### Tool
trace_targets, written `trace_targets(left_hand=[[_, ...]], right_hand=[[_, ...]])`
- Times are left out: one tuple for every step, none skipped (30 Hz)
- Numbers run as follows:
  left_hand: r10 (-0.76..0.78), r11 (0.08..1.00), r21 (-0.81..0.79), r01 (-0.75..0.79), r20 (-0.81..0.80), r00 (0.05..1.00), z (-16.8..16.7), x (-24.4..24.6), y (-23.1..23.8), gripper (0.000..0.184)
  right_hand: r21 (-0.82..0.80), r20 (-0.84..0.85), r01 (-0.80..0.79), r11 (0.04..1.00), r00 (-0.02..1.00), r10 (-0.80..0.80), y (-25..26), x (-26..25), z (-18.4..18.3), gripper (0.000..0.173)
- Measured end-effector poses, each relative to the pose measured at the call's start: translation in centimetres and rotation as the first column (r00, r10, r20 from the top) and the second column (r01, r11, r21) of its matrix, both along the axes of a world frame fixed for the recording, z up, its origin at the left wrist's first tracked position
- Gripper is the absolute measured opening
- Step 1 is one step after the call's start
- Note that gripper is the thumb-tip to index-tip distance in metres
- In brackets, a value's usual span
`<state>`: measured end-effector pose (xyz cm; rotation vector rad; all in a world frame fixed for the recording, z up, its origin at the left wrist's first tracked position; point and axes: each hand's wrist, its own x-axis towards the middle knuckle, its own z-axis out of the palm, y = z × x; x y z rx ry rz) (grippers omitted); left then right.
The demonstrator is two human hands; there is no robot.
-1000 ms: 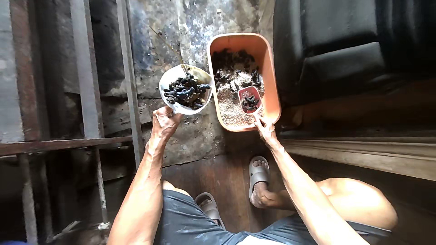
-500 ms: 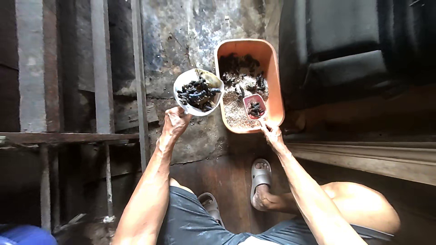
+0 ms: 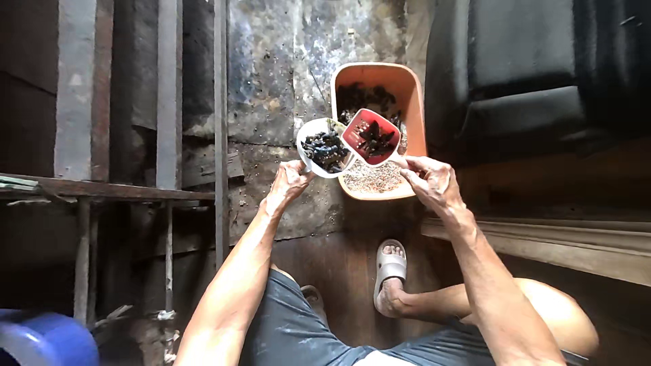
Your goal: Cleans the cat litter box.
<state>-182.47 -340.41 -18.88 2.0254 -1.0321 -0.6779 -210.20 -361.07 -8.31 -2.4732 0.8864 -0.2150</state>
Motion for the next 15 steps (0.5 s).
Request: trace_targets(left_hand=[[-0.009,1.0,0.01,0.009,0.003,1.0,-0.1,0.0,-0.1,0.024],[-0.015,1.0,0.014,0.015,0.002,1.0,-0.1,0.0,-0.2,0.025],[-0.02,1.0,0.025,0.02,-0.003,1.0,-0.1,0.0,-0.3,0.025],[-0.022,0.999,0.036,0.023,-0.011,1.0,0.1,0.1,-0.3,0.025],[-0.025,0.999,0.044,0.026,-0.018,1.0,0.1,0.1,-0.3,0.025],[-0.03,0.998,0.051,0.032,-0.026,0.999,0.1,0.2,-0.3,0.025],[-0.035,0.998,0.056,0.037,-0.035,0.999,0.1,0.3,-0.3,0.026],[-0.036,0.998,0.056,0.038,-0.043,0.998,0.1,0.5,-0.2,0.027],[-0.035,0.998,0.058,0.039,-0.055,0.998,0.1,0.5,-0.2,0.028],[-0.036,0.997,0.06,0.04,-0.07,0.997,0.3,0.6,-0.1,0.029],[-0.038,0.998,0.054,0.043,-0.085,0.996,0.4,0.7,-0.1,0.029],[-0.041,0.998,0.047,0.046,-0.097,0.994,0.5,0.8,0.0,0.029],[-0.044,0.998,0.041,0.049,-0.112,0.993,0.7,0.8,0.0,0.027],[-0.046,0.998,0.036,0.052,-0.134,0.99,0.9,0.8,-0.1,0.025],[-0.046,0.998,0.033,0.051,-0.153,0.987,1.0,0.8,-0.1,0.024]], right_hand=[[-0.047,-0.011,-0.062,0.997,0.998,0.062,-0.4,0.6,0.8,0.023],[-0.09,-0.024,-0.117,0.989,0.993,0.116,-1.0,1.5,1.4,0.024],[-0.129,-0.039,-0.17,0.977,0.985,0.167,-1.5,2.4,2.1,0.023],[-0.163,-0.059,-0.219,0.962,0.975,0.212,-2.0,3.2,2.6,0.024],[-0.199,-0.084,-0.266,0.943,0.964,0.254,-2.4,4.1,3.1,0.024],[-0.224,-0.102,-0.309,0.924,0.95,0.294,-2.7,4.8,3.5,0.024],[-0.243,-0.114,-0.349,0.905,0.937,0.331,-2.9,5.4,3.9,0.024],[-0.255,-0.12,-0.381,0.889,0.925,0.362,-3.0,6.0,4.4,0.023],[-0.269,-0.13,-0.404,0.874,0.915,0.383,-3.0,6.6,4.8,0.024],[-0.288,-0.137,-0.419,0.861,0.908,0.396,-2.9,7.1,5.1,0.025],[-0.309,-0.138,-0.427,0.85,0.904,0.404,-2.8,7.5,5.4,0.025],[-0.33,-0.128,-0.428,0.841,0.903,0.409,-2.7,7.8,5.5,0.026],[-0.339,-0.12,-0.427,0.838,0.903,0.412,-2.7,8.0,5.7,0.026],[-0.339,-0.115,-0.425,0.84,0.904,0.411,-2.6,8.1,5.8,0.027],[-0.339,-0.109,-0.42,0.842,0.906,0.409,-2.5,8.2,5.8,0.028]])
